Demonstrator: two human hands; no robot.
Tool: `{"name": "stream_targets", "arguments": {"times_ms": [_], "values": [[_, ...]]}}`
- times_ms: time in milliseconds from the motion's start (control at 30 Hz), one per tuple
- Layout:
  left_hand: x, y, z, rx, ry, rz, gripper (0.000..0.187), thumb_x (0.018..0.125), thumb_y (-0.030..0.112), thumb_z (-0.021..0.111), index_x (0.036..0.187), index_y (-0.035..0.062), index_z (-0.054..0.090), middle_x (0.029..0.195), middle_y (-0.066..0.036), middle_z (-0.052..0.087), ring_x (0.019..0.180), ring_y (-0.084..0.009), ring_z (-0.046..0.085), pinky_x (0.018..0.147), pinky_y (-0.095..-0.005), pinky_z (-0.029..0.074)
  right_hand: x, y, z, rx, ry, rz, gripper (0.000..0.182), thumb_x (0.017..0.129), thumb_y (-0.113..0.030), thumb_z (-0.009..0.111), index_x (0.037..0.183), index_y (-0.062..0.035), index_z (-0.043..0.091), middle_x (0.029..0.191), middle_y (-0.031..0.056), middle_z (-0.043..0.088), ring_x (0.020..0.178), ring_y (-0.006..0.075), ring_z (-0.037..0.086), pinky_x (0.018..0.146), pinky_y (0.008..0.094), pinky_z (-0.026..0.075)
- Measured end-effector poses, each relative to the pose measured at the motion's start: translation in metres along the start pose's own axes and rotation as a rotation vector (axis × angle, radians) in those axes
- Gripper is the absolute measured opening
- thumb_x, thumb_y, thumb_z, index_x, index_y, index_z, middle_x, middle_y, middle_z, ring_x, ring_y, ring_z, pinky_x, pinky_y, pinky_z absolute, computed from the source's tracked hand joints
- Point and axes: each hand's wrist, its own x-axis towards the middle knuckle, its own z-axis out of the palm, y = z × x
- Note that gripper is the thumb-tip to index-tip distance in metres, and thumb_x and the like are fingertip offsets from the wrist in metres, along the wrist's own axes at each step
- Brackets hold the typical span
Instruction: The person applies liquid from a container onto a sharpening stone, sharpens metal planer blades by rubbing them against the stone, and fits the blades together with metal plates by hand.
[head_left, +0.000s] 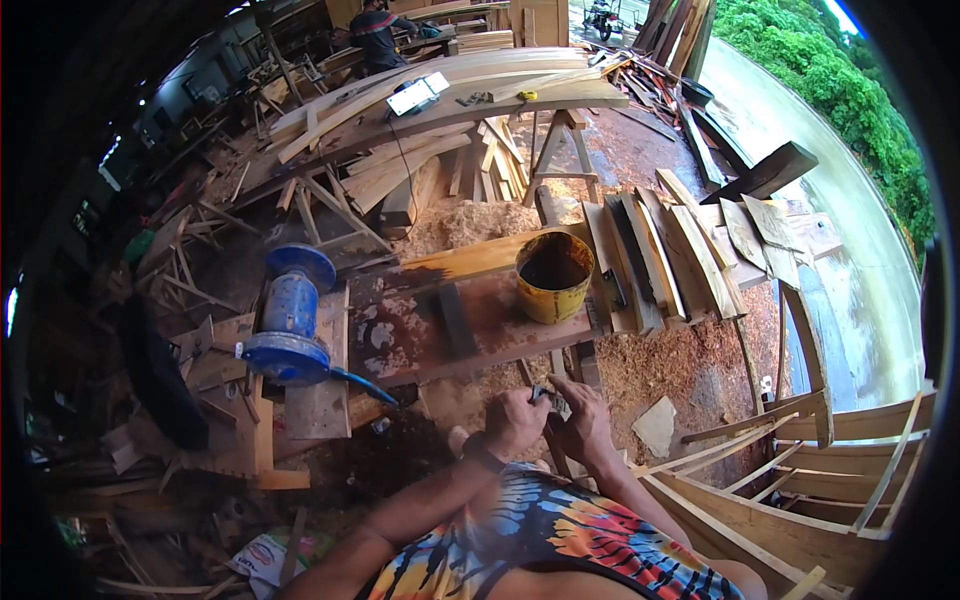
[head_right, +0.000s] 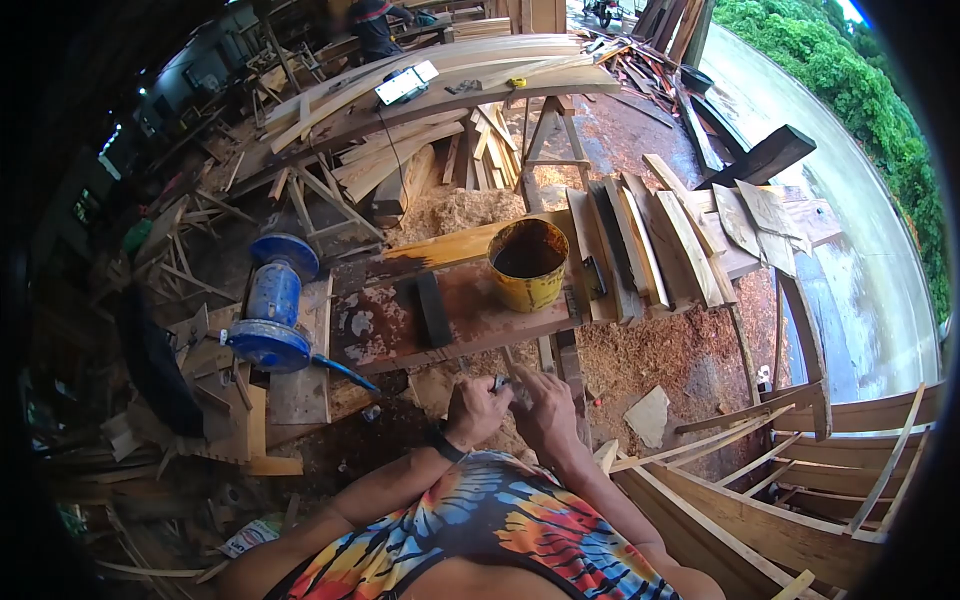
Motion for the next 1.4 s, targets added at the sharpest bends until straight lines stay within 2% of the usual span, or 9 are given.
{"name": "stream_targets", "arguments": {"times_ms": [100,267,367,567,700,867,1200,1300,1400], "values": [[-0.001,0.006,-0.001,0.024,-0.013,-0.099,0.029,0.086,0.027,0.066,0.072,0.0012,0.068,0.071,-0.025,0.065,0.071,-0.0436,0.068,0.064,-0.0498,0.054,0.000,0.005,0.005,0.070,-0.029,-0.044,0.044,0.075,-0.009,0.074,0.118,-0.0014,0.070,0.111,0.0211,0.073,0.106,0.0396,0.069,0.093,0.0462,0.054],[0.000,0.010,-0.005,0.028,-0.024,-0.068,0.028,0.084,0.026,0.066,0.072,0.0007,0.068,0.072,-0.026,0.065,0.070,-0.0442,0.067,0.065,-0.0506,0.054,0.002,0.000,0.005,0.033,-0.077,-0.037,0.040,0.077,-0.009,0.071,0.115,0.0012,0.070,0.107,0.0216,0.073,0.101,0.0395,0.070,0.091,0.0459,0.055],[-0.001,0.011,-0.005,0.032,-0.017,-0.057,0.027,0.083,0.025,0.067,0.071,0.0005,0.068,0.071,-0.026,0.064,0.070,-0.0445,0.067,0.065,-0.0505,0.053,0.000,0.000,0.003,0.044,-0.090,-0.062,0.042,0.079,-0.006,0.065,0.121,-0.0046,0.065,0.109,0.0184,0.072,0.104,0.0382,0.067,0.089,0.0477,0.050],[0.000,0.000,-0.002,0.100,-0.004,0.038,0.027,0.079,0.024,0.069,0.067,0.0002,0.066,0.069,-0.025,0.064,0.069,-0.0440,0.066,0.066,-0.0509,0.053,-0.005,0.010,0.008,0.063,-0.141,-0.002,0.045,0.078,-0.006,0.068,0.124,-0.0047,0.065,0.106,0.0183,0.072,0.102,0.0384,0.068,0.087,0.0479,0.051],[0.000,-0.003,0.001,0.107,0.045,0.136,0.027,0.076,0.024,0.070,0.065,0.0006,0.065,0.068,-0.024,0.064,0.069,-0.0427,0.066,0.069,-0.0506,0.053,-0.007,0.010,0.009,0.060,-0.130,0.017,0.039,0.079,-0.006,0.069,0.117,-0.0063,0.066,0.103,0.0164,0.072,0.099,0.0381,0.069,0.085,0.0486,0.051],[0.000,-0.004,0.002,0.121,0.052,0.137,0.027,0.076,0.024,0.070,0.063,0.0008,0.064,0.067,-0.022,0.063,0.069,-0.0421,0.066,0.070,-0.0503,0.053,-0.006,0.004,0.007,0.074,-0.115,0.051,0.028,0.081,-0.009,0.068,0.109,-0.0093,0.066,0.097,0.0141,0.072,0.099,0.0361,0.069,0.085,0.0490,0.050],[-0.001,0.004,-0.001,0.148,0.066,0.116,0.028,0.077,0.024,0.069,0.062,0.0006,0.064,0.065,-0.023,0.063,0.069,-0.0424,0.066,0.074,-0.0508,0.053,-0.005,-0.002,0.003,-0.003,-0.074,-0.016,0.026,0.082,-0.010,0.066,0.108,-0.0115,0.067,0.095,0.0107,0.072,0.096,0.0331,0.068,0.087,0.0466,0.046],[-0.001,0.006,-0.002,0.156,0.047,0.087,0.029,0.077,0.024,0.069,0.062,0.0005,0.064,0.065,-0.023,0.063,0.069,-0.0423,0.066,0.074,-0.0504,0.053,-0.006,0.000,0.005,-0.014,-0.062,-0.026,0.026,0.083,-0.011,0.066,0.109,-0.0110,0.067,0.094,0.0106,0.072,0.096,0.0330,0.067,0.088,0.0466,0.046],[-0.001,0.004,0.000,0.132,0.099,0.172,0.026,0.078,0.018,0.067,0.063,-0.0020,0.061,0.065,-0.024,0.060,0.061,-0.0407,0.062,0.056,-0.0465,0.047,-0.005,0.001,0.004,-0.027,-0.066,-0.026,0.029,0.081,-0.011,0.068,0.110,-0.0081,0.069,0.097,0.0135,0.073,0.097,0.0345,0.068,0.088,0.0463,0.048]]}}
